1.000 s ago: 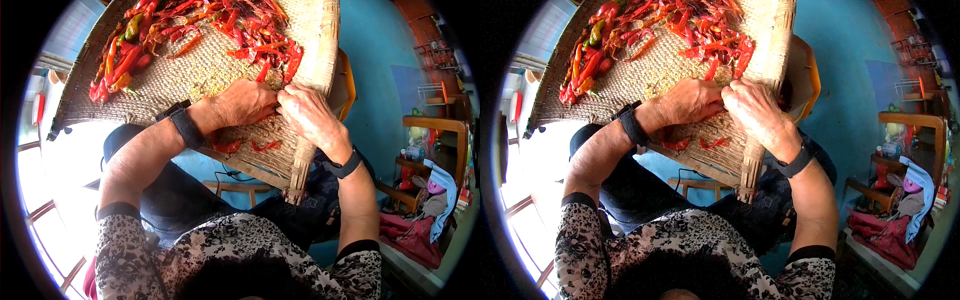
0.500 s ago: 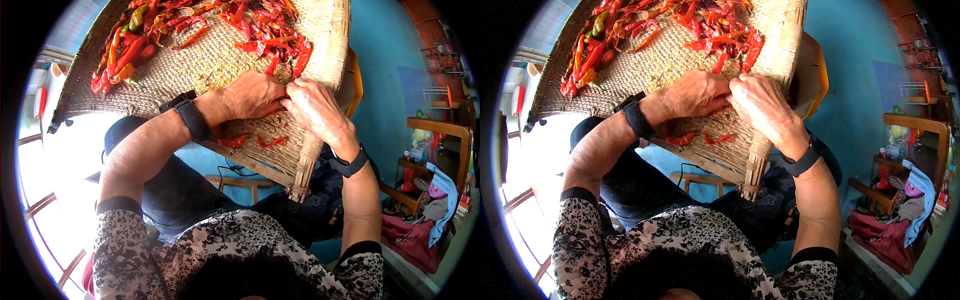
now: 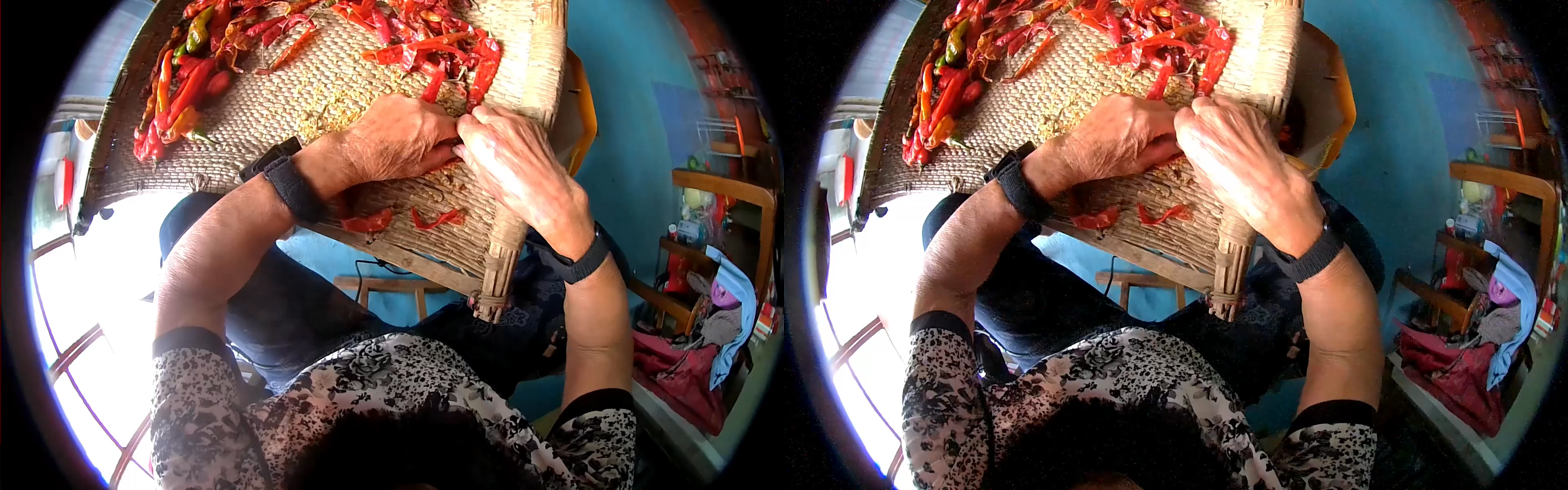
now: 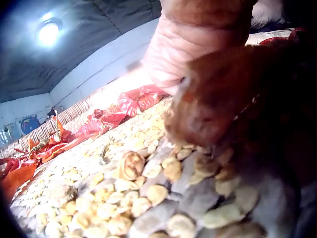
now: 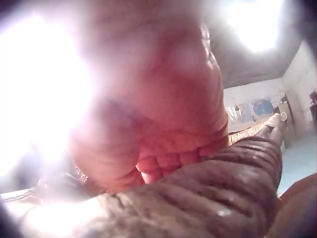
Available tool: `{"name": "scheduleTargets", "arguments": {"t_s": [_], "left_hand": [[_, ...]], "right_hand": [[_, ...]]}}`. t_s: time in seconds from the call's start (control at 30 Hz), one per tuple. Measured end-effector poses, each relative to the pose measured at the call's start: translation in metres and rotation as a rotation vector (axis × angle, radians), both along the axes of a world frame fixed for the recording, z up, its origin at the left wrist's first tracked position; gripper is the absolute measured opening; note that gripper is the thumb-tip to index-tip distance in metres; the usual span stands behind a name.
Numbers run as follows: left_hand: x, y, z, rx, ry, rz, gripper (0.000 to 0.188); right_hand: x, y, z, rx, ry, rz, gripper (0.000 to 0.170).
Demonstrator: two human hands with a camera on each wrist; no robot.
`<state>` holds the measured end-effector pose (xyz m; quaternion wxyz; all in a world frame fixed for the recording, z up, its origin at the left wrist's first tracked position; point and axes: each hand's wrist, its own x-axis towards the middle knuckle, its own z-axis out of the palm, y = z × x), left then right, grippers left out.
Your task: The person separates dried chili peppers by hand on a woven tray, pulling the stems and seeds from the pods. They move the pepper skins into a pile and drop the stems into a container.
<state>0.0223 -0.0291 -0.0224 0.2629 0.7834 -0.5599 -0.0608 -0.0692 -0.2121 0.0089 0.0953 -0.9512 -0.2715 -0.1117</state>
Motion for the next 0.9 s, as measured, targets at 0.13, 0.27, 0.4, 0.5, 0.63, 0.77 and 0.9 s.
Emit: {"name": "scheduleTargets", "arguments": {"t_s": [0.13,0.27,0.4,0.5,0.63,0.77,0.9], "left_hand": [[0.000,-0.001,0.001,0.033,-0.010,-0.002,0.020],[0.001,-0.001,0.002,0.031,-0.024,-0.007,0.022],[0.002,-0.001,0.002,0.052,-0.001,-0.014,0.022],[0.002,-0.001,0.001,0.048,0.023,-0.008,0.022],[0.003,0.000,0.003,0.071,0.020,-0.008,0.022],[0.001,-0.001,0.005,0.086,0.010,0.007,0.022],[0.001,-0.001,0.003,0.069,0.036,0.008,0.021]], "right_hand": [[0.007,0.002,0.004,0.003,0.084,-0.012,0.017],[0.011,-0.003,-0.008,0.050,0.073,0.013,0.017],[0.015,-0.002,0.002,0.093,0.097,0.027,0.019],[0.018,0.003,0.013,0.130,0.282,-0.032,0.021],[0.021,0.000,0.011,0.115,0.283,-0.004,0.020],[0.021,0.001,0.011,0.122,0.284,-0.002,0.019],[0.020,0.001,0.010,0.129,0.248,0.010,0.018]]}}
